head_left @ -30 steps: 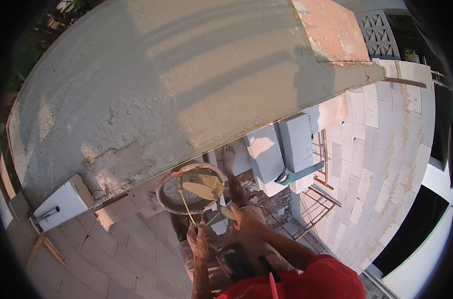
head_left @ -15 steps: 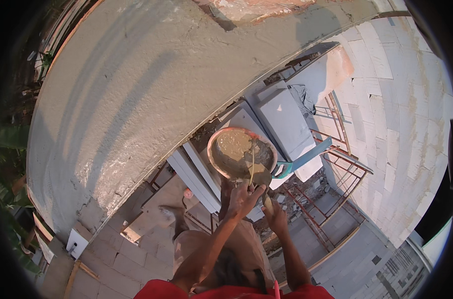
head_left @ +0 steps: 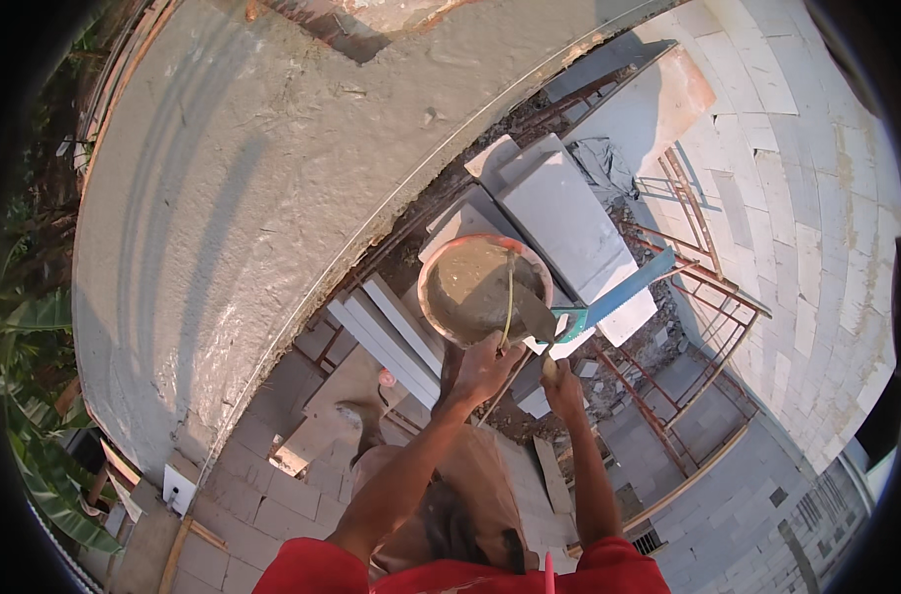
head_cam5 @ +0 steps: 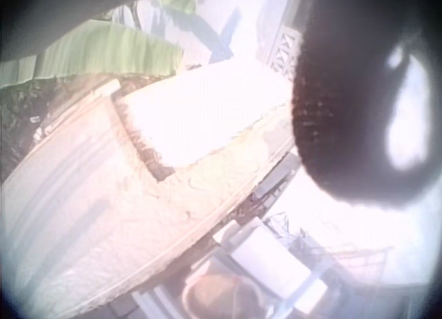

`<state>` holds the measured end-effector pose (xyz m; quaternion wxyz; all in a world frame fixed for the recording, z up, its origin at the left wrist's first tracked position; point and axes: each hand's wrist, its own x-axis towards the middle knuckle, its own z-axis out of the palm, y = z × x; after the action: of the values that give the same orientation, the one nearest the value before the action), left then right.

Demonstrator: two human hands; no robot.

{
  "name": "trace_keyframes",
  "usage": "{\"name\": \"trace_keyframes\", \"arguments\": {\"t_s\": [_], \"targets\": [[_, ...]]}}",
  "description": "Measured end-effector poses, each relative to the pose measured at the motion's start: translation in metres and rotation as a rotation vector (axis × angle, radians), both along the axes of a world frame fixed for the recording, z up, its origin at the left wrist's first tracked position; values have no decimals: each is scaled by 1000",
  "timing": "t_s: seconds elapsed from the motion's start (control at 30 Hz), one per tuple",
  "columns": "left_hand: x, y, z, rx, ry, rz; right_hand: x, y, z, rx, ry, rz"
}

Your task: The person scoops mortar from a bucket and applies it to a curved wall edge. They place white brick trim pieces onto the mortar, adjust their position, and tap them into place with a hammer. The person repeats this process for multiple trim pieces along the wall.

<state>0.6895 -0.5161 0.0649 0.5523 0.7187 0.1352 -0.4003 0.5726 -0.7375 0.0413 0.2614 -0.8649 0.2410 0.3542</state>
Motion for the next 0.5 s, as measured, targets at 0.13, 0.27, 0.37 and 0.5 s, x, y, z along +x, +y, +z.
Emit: {"name": "trace_keyframes", "arguments": {"t_s": [0.13, 0.27, 0.37, 0.5], "targets": [[-8, 4, -2, -67, -45, 50, 1, 6, 0, 11, 8, -8], [0, -8, 8, -148, 68, -14, 3, 20, -6, -1, -69, -50], [13, -23, 16, -193, 51, -17, 6, 23, -7, -7, -24, -71], [27, -40, 27, -171, -22, -22, 6, 14, -1, -48, 15, -95]]}}
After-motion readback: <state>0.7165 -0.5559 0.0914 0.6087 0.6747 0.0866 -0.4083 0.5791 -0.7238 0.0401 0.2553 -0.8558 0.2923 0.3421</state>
